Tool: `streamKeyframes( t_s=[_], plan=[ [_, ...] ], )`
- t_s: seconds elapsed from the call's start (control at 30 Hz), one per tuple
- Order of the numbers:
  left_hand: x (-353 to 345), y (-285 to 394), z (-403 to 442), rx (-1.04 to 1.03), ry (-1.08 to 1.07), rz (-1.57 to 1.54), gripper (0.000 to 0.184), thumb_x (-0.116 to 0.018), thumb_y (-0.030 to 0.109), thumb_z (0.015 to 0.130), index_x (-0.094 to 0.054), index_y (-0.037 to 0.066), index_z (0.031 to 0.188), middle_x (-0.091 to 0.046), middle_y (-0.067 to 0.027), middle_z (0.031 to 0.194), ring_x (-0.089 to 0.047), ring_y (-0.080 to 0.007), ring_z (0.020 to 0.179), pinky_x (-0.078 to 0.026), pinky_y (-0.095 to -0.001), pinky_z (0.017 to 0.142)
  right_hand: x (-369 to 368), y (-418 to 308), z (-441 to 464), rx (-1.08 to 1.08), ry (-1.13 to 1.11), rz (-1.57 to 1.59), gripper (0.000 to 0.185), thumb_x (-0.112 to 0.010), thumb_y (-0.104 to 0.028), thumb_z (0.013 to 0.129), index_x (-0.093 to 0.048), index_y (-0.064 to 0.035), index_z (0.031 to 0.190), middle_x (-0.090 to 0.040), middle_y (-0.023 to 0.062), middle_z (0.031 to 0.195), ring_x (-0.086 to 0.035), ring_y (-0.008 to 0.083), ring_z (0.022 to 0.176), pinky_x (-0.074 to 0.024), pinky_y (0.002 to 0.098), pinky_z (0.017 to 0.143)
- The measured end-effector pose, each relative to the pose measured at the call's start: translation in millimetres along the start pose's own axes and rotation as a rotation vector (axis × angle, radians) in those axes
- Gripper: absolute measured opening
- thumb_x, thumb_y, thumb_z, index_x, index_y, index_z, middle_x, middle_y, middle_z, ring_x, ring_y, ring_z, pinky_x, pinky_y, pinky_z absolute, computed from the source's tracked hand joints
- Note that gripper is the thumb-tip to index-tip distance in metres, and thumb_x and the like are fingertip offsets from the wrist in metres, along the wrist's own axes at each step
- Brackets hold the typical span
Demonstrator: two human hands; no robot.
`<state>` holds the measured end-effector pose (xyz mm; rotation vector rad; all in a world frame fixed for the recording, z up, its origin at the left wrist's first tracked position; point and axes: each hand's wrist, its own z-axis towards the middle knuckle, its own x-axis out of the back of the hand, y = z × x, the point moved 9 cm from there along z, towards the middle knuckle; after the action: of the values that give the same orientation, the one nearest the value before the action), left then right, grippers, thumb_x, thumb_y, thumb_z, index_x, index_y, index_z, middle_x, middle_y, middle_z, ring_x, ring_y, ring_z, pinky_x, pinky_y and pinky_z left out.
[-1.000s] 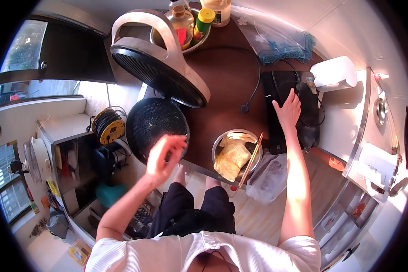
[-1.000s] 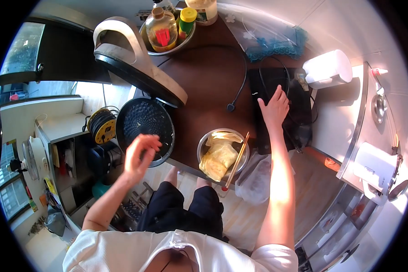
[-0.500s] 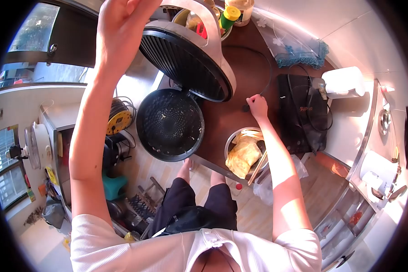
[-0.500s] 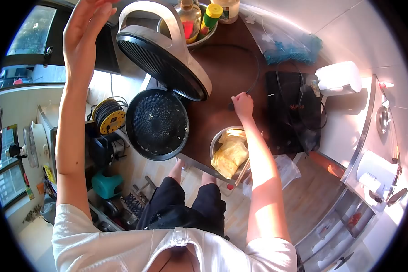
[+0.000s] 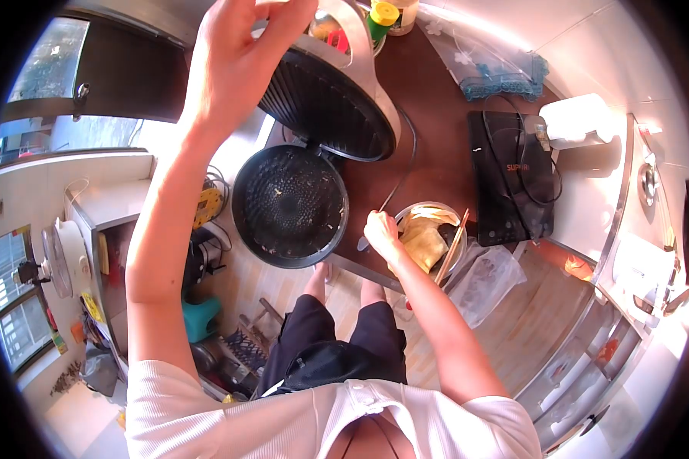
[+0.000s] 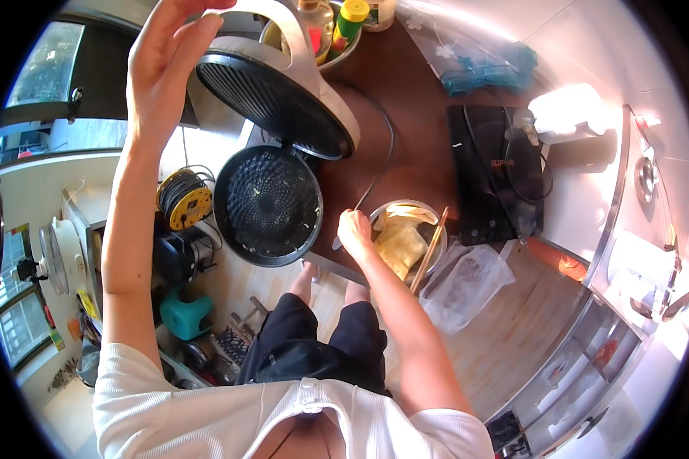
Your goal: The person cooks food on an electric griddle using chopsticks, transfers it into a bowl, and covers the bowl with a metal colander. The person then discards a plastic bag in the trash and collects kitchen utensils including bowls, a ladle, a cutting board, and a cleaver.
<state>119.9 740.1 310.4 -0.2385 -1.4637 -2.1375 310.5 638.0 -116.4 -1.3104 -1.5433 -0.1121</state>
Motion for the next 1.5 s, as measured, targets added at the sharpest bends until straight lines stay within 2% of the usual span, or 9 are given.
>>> streamKeyframes(
  t_s=[0.27, 0.33, 0.4, 0.53, 0.83, 1.13, 1.3, 1.4, 1.5],
  plan=[
    [-2, 53, -77, -0.276, 0.128, 0.36, 0.024, -0.043, 0.003, 0.087, -0.048, 0.001, 0.11, -0.056, -0.0134, 0.099, -0.053, -0.0234, 0.09, -0.044, -0.0353, 0.079, 14, -9, 28, 0.126, -0.095, -0.091, 0.016, -0.052, -0.01, 0.075, -0.064, -0.0025, 0.067, -0.062, 0.0194, 0.067, -0.063, 0.0343, 0.067, -0.0523, 0.0383, 0.06],
    [-6, 60, -108, -0.27, 0.088, 0.34, 0.02, -0.043, 0.002, 0.085, -0.047, 0.001, 0.105, -0.057, -0.014, 0.09, -0.055, -0.0242, 0.081, -0.045, -0.0353, 0.071, 68, -17, 23, 0.275, -0.019, -0.464, 0.016, -0.058, -0.015, 0.073, -0.065, -0.0041, 0.064, -0.063, 0.0138, 0.066, -0.064, 0.0276, 0.065, -0.0518, 0.0348, 0.056],
    [-28, 56, -140, -0.233, -0.002, 0.221, 0.016, -0.045, -0.001, 0.082, -0.049, 0.002, 0.097, -0.058, -0.0145, 0.083, -0.055, -0.0238, 0.071, -0.046, -0.0341, 0.065, 137, 35, 31, -0.053, 0.23, 0.058, 0.025, -0.053, -0.028, 0.08, -0.065, -0.0069, 0.072, -0.063, 0.0138, 0.073, -0.062, 0.0325, 0.07, -0.0507, 0.0411, 0.064],
    [-100, 13, -199, 0.06, -0.241, 0.082, 0.029, -0.055, -0.009, 0.067, -0.055, 0.003, 0.094, -0.059, -0.0106, 0.081, -0.058, -0.0257, 0.07, -0.048, -0.0341, 0.061, 214, 118, 49, -0.157, 0.448, 0.27, 0.02, -0.055, -0.028, 0.077, -0.064, -0.0104, 0.076, -0.063, 0.0115, 0.073, -0.061, 0.0312, 0.072, -0.049, 0.0402, 0.066],
    [-184, -72, -333, 0.747, -0.634, -0.053, 0.016, -0.05, 0.006, 0.083, -0.055, 0.004, 0.098, -0.06, -0.0104, 0.089, -0.06, -0.0265, 0.082, -0.049, -0.0337, 0.07, 275, 134, -3, 0.006, 0.657, 0.483, 0.013, -0.058, -0.012, 0.08, -0.062, -0.0033, 0.089, -0.062, 0.0108, 0.077, -0.06, 0.019, 0.065, -0.0469, 0.0276, 0.06],
    [-195, -73, -467, 0.802, -1.04, -0.046, 0.022, -0.051, 0.013, 0.084, -0.058, 0.005, 0.103, -0.062, -0.0131, 0.097, -0.059, -0.0269, 0.093, -0.046, -0.0358, 0.082, 101, 191, -292, -0.688, 0.624, 0.976, 0.013, -0.053, -0.014, 0.086, -0.061, -0.004, 0.09, -0.059, 0.0017, 0.069, -0.05, 0.0063, 0.055, -0.0389, 0.0203, 0.049],
    [-157, -95, -595, 0.514, -1.555, -0.288, 0.087, -0.062, 0.007, 0.061, -0.022, 0.011, 0.138, -0.027, -0.0187, 0.139, -0.022, -0.031, 0.131, -0.018, -0.0382, 0.108, -93, 119, -515, -1.01, 0.569, 1.083, 0.019, -0.052, -0.02, 0.086, -0.062, -0.0045, 0.09, -0.06, 0.0029, 0.069, -0.052, 0.0075, 0.053, -0.0421, 0.0203, 0.046],
    [-146, -164, -668, 0.751, -1.496, -0.465, 0.081, -0.066, 0.023, 0.069, -0.025, 0.008, 0.137, -0.031, -0.0214, 0.137, -0.027, -0.0314, 0.129, -0.02, -0.0353, 0.107, -178, 46, -601, -1.103, 0.62, 1.191, 0.021, -0.052, -0.02, 0.085, -0.063, -0.0035, 0.09, -0.061, 0.0045, 0.07, -0.055, 0.0099, 0.055, -0.0442, 0.0228, 0.047],
    [-168, -85, -611, 0.453, -1.733, -0.138, 0.055, -0.053, 0.033, 0.082, -0.041, 0.003, 0.127, -0.045, -0.022, 0.127, -0.041, -0.0316, 0.119, -0.029, -0.0351, 0.101, -246, -12, -660, -1.255, 0.701, 1.498, 0.02, -0.053, -0.019, 0.084, -0.063, -0.0029, 0.09, -0.061, 0.0053, 0.069, -0.055, 0.01, 0.053, -0.045, 0.0216, 0.045]
  ],
)
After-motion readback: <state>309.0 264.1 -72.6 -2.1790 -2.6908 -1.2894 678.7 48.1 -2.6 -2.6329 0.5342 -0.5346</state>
